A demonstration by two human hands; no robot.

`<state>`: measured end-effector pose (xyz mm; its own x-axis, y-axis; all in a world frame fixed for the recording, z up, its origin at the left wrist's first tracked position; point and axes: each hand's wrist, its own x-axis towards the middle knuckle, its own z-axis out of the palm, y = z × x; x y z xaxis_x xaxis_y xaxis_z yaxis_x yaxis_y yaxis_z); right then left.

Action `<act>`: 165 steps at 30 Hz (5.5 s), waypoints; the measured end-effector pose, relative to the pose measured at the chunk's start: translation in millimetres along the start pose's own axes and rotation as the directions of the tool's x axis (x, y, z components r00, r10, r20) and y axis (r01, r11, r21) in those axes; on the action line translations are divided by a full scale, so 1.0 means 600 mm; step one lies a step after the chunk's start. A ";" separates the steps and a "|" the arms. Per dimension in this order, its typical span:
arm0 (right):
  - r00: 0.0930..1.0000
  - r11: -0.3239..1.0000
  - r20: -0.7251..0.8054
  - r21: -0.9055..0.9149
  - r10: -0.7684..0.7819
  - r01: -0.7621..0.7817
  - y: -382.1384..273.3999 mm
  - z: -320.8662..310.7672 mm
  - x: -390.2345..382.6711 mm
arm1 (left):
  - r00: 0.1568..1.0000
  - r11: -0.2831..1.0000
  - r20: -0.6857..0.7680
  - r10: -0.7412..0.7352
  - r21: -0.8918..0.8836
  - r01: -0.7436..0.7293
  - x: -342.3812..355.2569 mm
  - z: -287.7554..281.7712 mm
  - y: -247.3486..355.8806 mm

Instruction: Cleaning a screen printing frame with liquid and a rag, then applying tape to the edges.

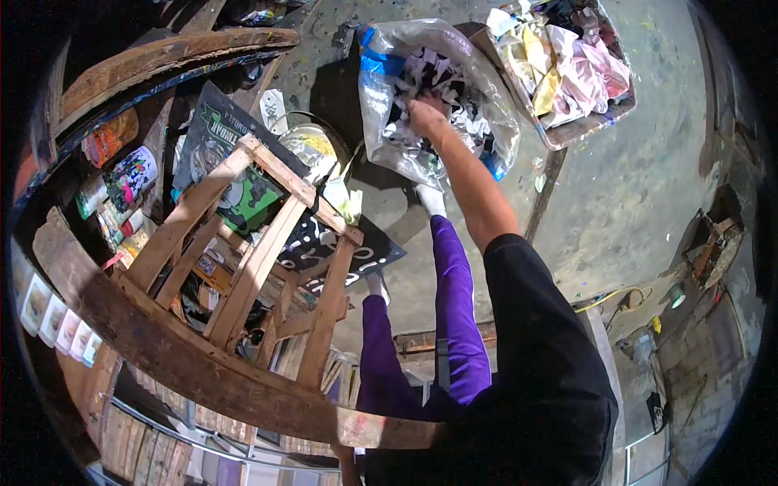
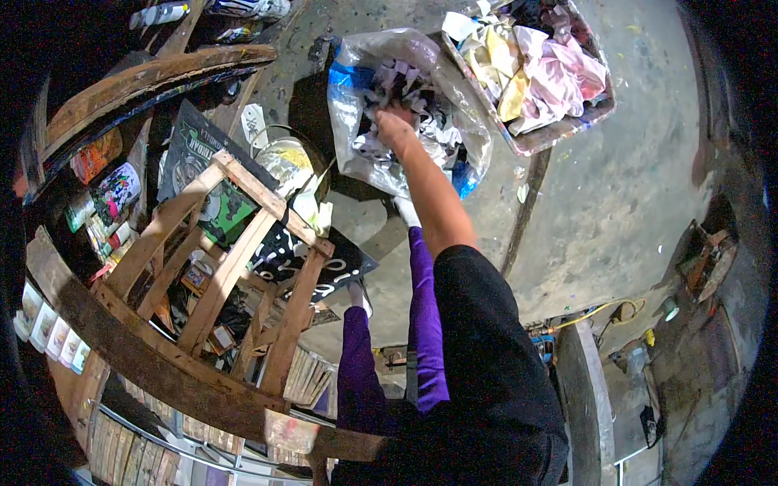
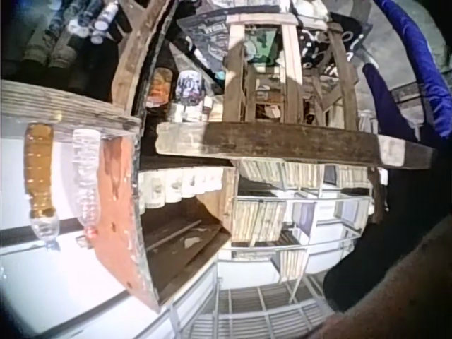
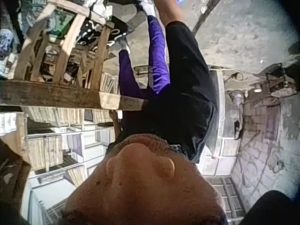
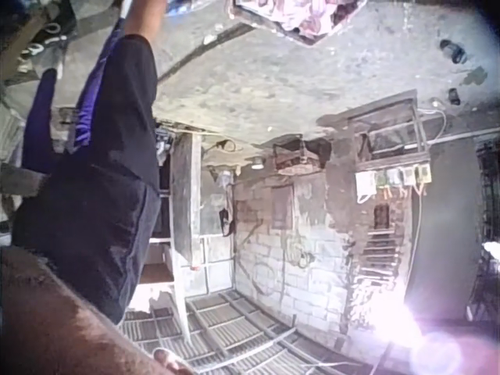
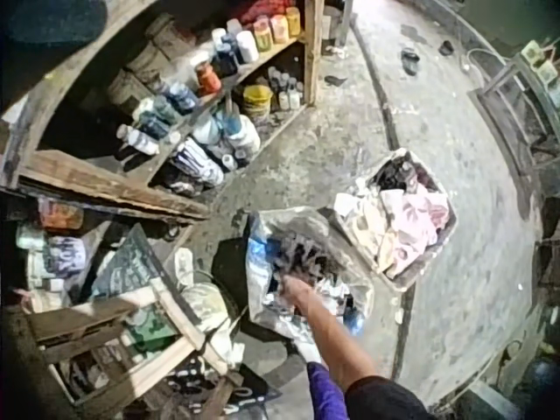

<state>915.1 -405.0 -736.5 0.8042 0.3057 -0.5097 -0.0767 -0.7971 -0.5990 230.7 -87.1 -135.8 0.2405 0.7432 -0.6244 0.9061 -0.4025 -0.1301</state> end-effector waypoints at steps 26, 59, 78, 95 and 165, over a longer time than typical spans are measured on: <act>0.504 0.914 -0.849 0.321 0.161 0.249 -0.112 -0.212 -0.246 | 0.995 0.993 0.100 0.008 0.115 -0.020 0.037 0.023 -0.016; 0.636 0.965 -0.757 0.031 -0.148 0.261 -0.220 -0.210 -0.410 | 0.996 0.993 -0.002 0.084 -0.084 -0.084 0.033 0.062 0.004; 0.902 0.902 -0.041 0.066 0.429 -0.426 -0.046 -0.060 -0.337 | 0.994 0.994 0.109 0.022 -0.113 -0.010 0.034 0.041 0.021; 0.829 0.979 -0.546 0.204 0.119 -0.006 -0.198 -0.042 -0.197 | 0.989 0.993 0.148 -0.006 -0.119 0.024 0.059 0.026 -0.033; 0.827 0.872 -0.376 0.089 -0.417 0.481 -0.820 -0.638 -0.779 | 0.723 0.290 -0.603 0.338 -0.664 -0.689 -0.039 -0.256 0.478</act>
<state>802.5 -355.0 33.0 0.9190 0.3896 0.0606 0.2672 -0.5022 -0.8224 538.6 -138.0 -40.2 0.6897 0.7234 -0.0311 0.3282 -0.2740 0.9040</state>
